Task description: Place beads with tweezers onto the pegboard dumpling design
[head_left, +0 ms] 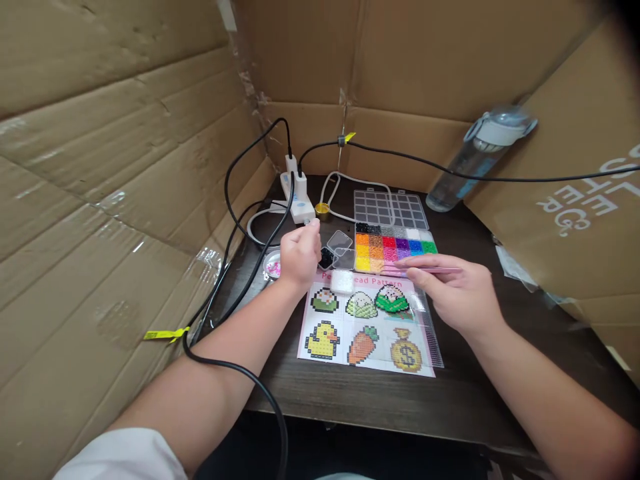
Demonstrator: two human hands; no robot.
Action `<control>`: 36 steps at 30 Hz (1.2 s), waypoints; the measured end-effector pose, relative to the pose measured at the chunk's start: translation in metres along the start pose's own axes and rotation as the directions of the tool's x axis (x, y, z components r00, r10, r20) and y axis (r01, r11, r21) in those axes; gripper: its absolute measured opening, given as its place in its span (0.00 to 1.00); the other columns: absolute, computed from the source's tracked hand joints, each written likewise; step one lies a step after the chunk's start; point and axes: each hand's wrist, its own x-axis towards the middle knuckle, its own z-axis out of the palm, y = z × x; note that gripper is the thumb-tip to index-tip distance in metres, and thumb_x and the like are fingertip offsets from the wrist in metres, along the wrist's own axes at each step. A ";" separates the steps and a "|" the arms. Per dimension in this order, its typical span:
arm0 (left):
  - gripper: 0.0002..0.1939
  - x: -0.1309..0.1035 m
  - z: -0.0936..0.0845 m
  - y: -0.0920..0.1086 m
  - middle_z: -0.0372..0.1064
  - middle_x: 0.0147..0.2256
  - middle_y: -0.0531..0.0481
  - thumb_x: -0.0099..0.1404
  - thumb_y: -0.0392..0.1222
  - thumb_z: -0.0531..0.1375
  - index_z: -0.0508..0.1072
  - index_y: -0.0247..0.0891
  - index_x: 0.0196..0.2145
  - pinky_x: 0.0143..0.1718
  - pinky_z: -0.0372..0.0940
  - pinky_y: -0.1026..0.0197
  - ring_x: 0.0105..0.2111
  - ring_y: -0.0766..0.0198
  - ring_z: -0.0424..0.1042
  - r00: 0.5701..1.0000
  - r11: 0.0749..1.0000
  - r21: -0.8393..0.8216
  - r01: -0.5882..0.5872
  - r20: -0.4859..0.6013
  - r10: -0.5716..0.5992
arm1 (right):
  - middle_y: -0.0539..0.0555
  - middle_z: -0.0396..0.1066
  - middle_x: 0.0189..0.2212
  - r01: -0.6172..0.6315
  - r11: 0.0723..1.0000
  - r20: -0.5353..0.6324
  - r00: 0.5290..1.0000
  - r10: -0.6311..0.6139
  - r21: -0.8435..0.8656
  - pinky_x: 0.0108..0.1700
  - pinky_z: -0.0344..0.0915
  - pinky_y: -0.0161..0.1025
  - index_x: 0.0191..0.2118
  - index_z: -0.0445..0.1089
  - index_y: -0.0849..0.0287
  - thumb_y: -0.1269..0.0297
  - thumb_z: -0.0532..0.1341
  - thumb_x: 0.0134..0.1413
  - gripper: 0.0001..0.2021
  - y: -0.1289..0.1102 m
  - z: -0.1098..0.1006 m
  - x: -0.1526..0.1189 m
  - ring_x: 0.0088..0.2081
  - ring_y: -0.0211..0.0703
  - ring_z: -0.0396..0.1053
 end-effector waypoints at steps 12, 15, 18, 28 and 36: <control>0.28 -0.001 -0.002 -0.003 0.43 0.14 0.59 0.62 0.52 0.59 0.51 0.39 0.14 0.17 0.42 0.64 0.15 0.74 0.44 0.999 0.993 0.116 -0.033 0.017 0.031 | 0.57 0.80 0.35 -0.075 0.997 0.131 0.988 0.077 -0.022 0.42 0.74 0.48 0.36 0.79 0.58 0.63 0.65 0.52 0.07 -0.001 0.063 0.004 0.37 0.48 0.78; 0.28 -0.001 -0.002 -0.004 0.43 0.14 0.59 0.63 0.51 0.58 0.51 0.39 0.14 0.17 0.42 0.64 0.15 0.74 0.44 0.999 0.991 0.127 -0.034 0.018 0.032 | 0.57 0.80 0.35 -0.081 0.996 0.132 0.988 0.086 -0.040 0.42 0.74 0.48 0.35 0.79 0.58 0.64 0.65 0.51 0.07 -0.001 0.065 0.005 0.38 0.48 0.78; 0.27 -0.002 -0.002 -0.004 0.44 0.14 0.59 0.64 0.50 0.58 0.51 0.39 0.14 0.17 0.42 0.64 0.15 0.74 0.45 0.999 0.990 0.134 -0.040 0.027 0.037 | 0.57 0.80 0.34 -0.098 0.994 0.127 0.986 0.104 -0.052 0.41 0.74 0.47 0.34 0.79 0.58 0.64 0.65 0.51 0.06 -0.001 0.066 0.005 0.37 0.48 0.78; 0.27 -0.001 -0.003 -0.005 0.45 0.14 0.58 0.64 0.51 0.58 0.52 0.38 0.14 0.17 0.42 0.63 0.15 0.74 0.45 0.999 0.989 0.141 -0.038 0.030 0.034 | 0.57 0.80 0.32 -0.113 0.992 0.094 0.988 0.118 -0.054 0.38 0.75 0.46 0.33 0.79 0.58 0.61 0.67 0.49 0.07 0.002 0.055 0.003 0.34 0.48 0.78; 0.28 -0.002 -0.003 -0.006 0.44 0.14 0.58 0.64 0.51 0.59 0.52 0.39 0.14 0.17 0.42 0.64 0.15 0.74 0.45 0.999 0.991 0.128 -0.031 0.033 0.027 | 0.55 0.80 0.32 -0.105 0.992 0.082 0.991 0.110 -0.067 0.39 0.74 0.44 0.33 0.80 0.57 0.61 0.67 0.50 0.07 0.001 0.050 -0.001 0.34 0.46 0.77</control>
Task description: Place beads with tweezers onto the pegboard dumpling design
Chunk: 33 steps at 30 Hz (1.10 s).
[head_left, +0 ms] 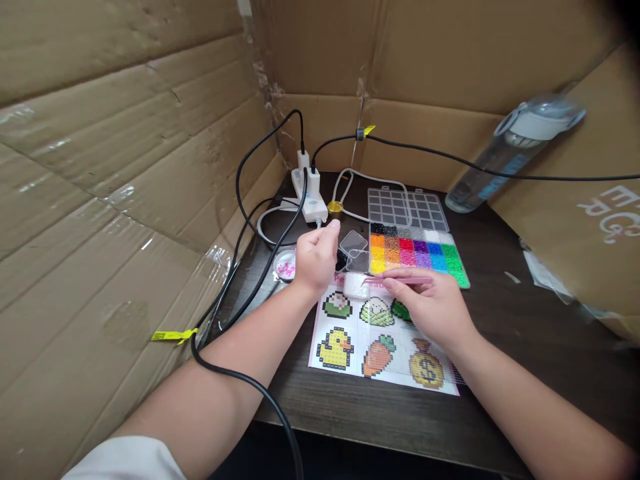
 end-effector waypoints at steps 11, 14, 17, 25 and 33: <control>0.28 0.000 0.000 -0.001 0.43 0.14 0.59 0.63 0.52 0.59 0.51 0.39 0.14 0.17 0.41 0.64 0.15 0.74 0.44 1.000 1.000 -0.011 0.014 0.000 -0.014 | 0.57 0.79 0.30 -0.029 1.000 -0.048 0.998 0.029 0.006 0.35 0.75 0.44 0.31 0.79 0.58 0.61 0.67 0.48 0.07 0.002 0.000 0.000 0.31 0.47 0.77; 0.28 0.000 0.000 -0.001 0.43 0.14 0.59 0.63 0.51 0.59 0.51 0.39 0.14 0.17 0.42 0.64 0.15 0.74 0.44 1.000 1.000 -0.005 0.002 0.000 -0.002 | 0.58 0.80 0.30 -0.038 0.999 -0.034 0.999 0.039 0.012 0.36 0.75 0.44 0.31 0.79 0.59 0.61 0.67 0.48 0.07 -0.001 0.000 0.000 0.32 0.47 0.77; 0.28 0.000 0.001 0.000 0.43 0.14 0.58 0.63 0.51 0.59 0.51 0.39 0.14 0.17 0.42 0.64 0.15 0.74 0.45 1.000 1.000 -0.002 0.001 0.002 -0.001 | 0.57 0.79 0.29 -0.050 0.999 -0.021 0.999 0.050 0.022 0.35 0.75 0.44 0.32 0.79 0.59 0.61 0.67 0.48 0.08 -0.001 0.001 0.000 0.32 0.47 0.77; 0.29 -0.002 0.001 0.000 0.43 0.14 0.58 0.63 0.53 0.60 0.51 0.39 0.14 0.17 0.42 0.63 0.15 0.73 0.44 1.000 1.000 0.013 0.015 0.007 -0.015 | 0.56 0.79 0.28 -0.023 0.999 -0.050 0.998 0.025 0.043 0.33 0.75 0.44 0.29 0.78 0.58 0.61 0.68 0.46 0.07 0.001 0.001 0.001 0.30 0.47 0.77; 0.28 -0.005 -0.001 0.005 0.45 0.15 0.57 0.64 0.52 0.58 0.52 0.38 0.14 0.19 0.44 0.63 0.16 0.73 0.46 0.996 0.987 0.151 -0.053 0.081 0.042 | 0.57 0.80 0.35 0.004 0.985 -0.086 0.996 0.011 0.173 0.44 0.75 0.47 0.34 0.79 0.57 0.59 0.68 0.50 0.08 0.004 -0.004 -0.002 0.38 0.49 0.78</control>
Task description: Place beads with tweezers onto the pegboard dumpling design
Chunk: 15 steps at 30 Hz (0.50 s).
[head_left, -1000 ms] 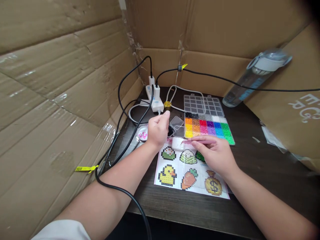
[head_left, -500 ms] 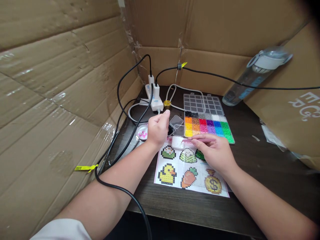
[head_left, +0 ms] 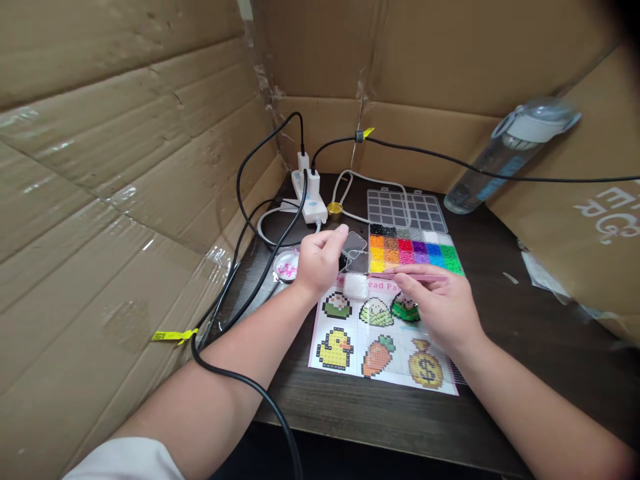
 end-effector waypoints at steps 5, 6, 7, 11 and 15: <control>0.21 -0.010 0.007 0.015 0.56 0.15 0.55 0.62 0.51 0.60 0.68 0.36 0.17 0.17 0.46 0.65 0.14 0.74 0.53 0.968 0.986 0.057 0.158 0.190 -0.166 | 0.57 0.80 0.39 0.170 0.977 -0.120 0.981 -0.156 0.125 0.43 0.76 0.48 0.38 0.78 0.55 0.57 0.66 0.54 0.09 0.002 -0.009 -0.003 0.40 0.50 0.78; 0.20 -0.012 0.009 0.018 0.58 0.15 0.54 0.61 0.52 0.60 0.70 0.35 0.19 0.17 0.46 0.65 0.14 0.74 0.53 0.941 0.969 0.000 0.249 0.237 -0.242 | 0.57 0.80 0.39 0.195 0.973 -0.129 0.975 -0.179 0.126 0.43 0.76 0.48 0.38 0.78 0.55 0.57 0.66 0.55 0.09 0.002 -0.010 -0.004 0.40 0.50 0.78; 0.18 -0.013 0.011 0.020 0.61 0.16 0.54 0.60 0.52 0.61 0.73 0.35 0.21 0.16 0.45 0.66 0.13 0.74 0.53 0.906 0.939 -0.059 0.339 0.289 -0.309 | 0.57 0.80 0.39 0.215 0.969 -0.136 0.971 -0.198 0.125 0.43 0.76 0.48 0.39 0.78 0.54 0.57 0.66 0.55 0.09 0.001 -0.012 -0.005 0.39 0.50 0.78; 0.15 -0.015 0.013 0.027 0.67 0.21 0.51 0.56 0.50 0.65 0.76 0.33 0.27 0.16 0.48 0.68 0.14 0.76 0.56 0.753 0.780 -0.209 0.590 0.491 -0.438 | 0.56 0.80 0.39 0.264 0.953 -0.159 0.958 -0.240 0.149 0.43 0.77 0.50 0.38 0.78 0.53 0.58 0.66 0.55 0.07 0.000 -0.016 -0.006 0.39 0.49 0.79; 0.12 -0.017 0.013 0.028 0.68 0.21 0.51 0.56 0.45 0.67 0.75 0.32 0.27 0.17 0.50 0.69 0.14 0.77 0.55 0.665 0.705 -0.219 0.674 0.595 -0.451 | 0.56 0.80 0.38 0.256 0.953 -0.142 0.962 -0.234 0.162 0.45 0.76 0.51 0.36 0.78 0.53 0.59 0.67 0.54 0.06 0.001 -0.016 -0.005 0.40 0.50 0.79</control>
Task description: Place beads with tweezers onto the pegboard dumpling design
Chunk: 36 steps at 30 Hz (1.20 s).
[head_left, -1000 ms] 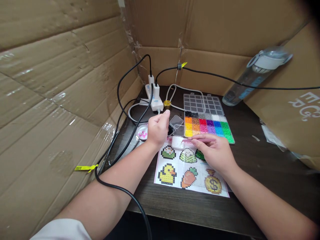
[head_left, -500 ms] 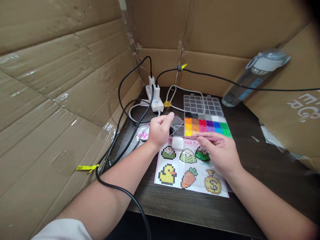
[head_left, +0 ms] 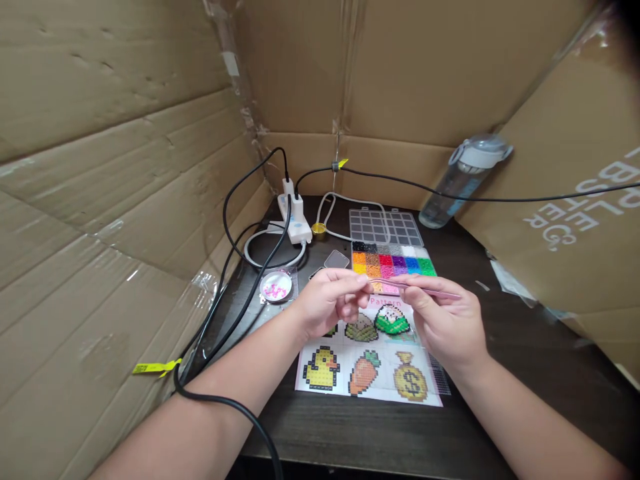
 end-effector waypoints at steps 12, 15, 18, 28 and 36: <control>0.09 0.001 -0.004 -0.002 0.64 0.19 0.53 0.59 0.40 0.66 0.74 0.31 0.26 0.20 0.53 0.69 0.16 0.76 0.55 0.993 0.995 -0.084 0.062 0.105 -0.054 | 0.51 0.80 0.38 -0.025 0.984 0.030 0.999 0.020 0.178 0.47 0.76 0.46 0.37 0.78 0.50 0.68 0.68 0.54 0.06 0.000 -0.001 -0.001 0.40 0.45 0.78; 0.09 0.002 -0.005 -0.002 0.64 0.19 0.53 0.59 0.40 0.66 0.73 0.31 0.26 0.21 0.52 0.69 0.17 0.76 0.56 0.989 0.991 -0.104 0.085 0.131 -0.071 | 0.52 0.80 0.38 -0.022 0.985 0.023 1.000 0.019 0.169 0.47 0.76 0.47 0.37 0.78 0.50 0.67 0.68 0.54 0.05 0.000 -0.001 -0.002 0.39 0.45 0.79; 0.09 0.002 -0.005 -0.002 0.64 0.19 0.53 0.60 0.40 0.65 0.74 0.31 0.26 0.21 0.53 0.69 0.17 0.76 0.56 0.985 0.989 -0.107 0.104 0.148 -0.088 | 0.53 0.80 0.38 -0.030 0.989 0.022 0.999 0.027 0.144 0.46 0.77 0.48 0.37 0.78 0.51 0.64 0.68 0.54 0.04 0.000 -0.001 -0.001 0.39 0.46 0.79; 0.09 0.002 -0.004 -0.002 0.64 0.19 0.53 0.61 0.40 0.65 0.74 0.31 0.26 0.21 0.53 0.69 0.17 0.76 0.56 0.988 0.991 -0.101 0.083 0.139 -0.068 | 0.55 0.80 0.38 -0.035 0.998 0.019 0.999 0.034 0.055 0.43 0.77 0.50 0.36 0.78 0.52 0.58 0.67 0.54 0.07 -0.001 -0.001 -0.001 0.37 0.49 0.79; 0.09 0.001 -0.004 -0.004 0.64 0.20 0.52 0.61 0.40 0.65 0.74 0.31 0.27 0.22 0.53 0.68 0.17 0.76 0.56 0.987 0.991 -0.101 0.083 0.148 -0.068 | 0.55 0.80 0.37 -0.019 1.000 0.015 1.000 0.019 0.013 0.41 0.77 0.48 0.36 0.78 0.53 0.57 0.66 0.55 0.07 -0.001 -0.001 -0.001 0.38 0.49 0.79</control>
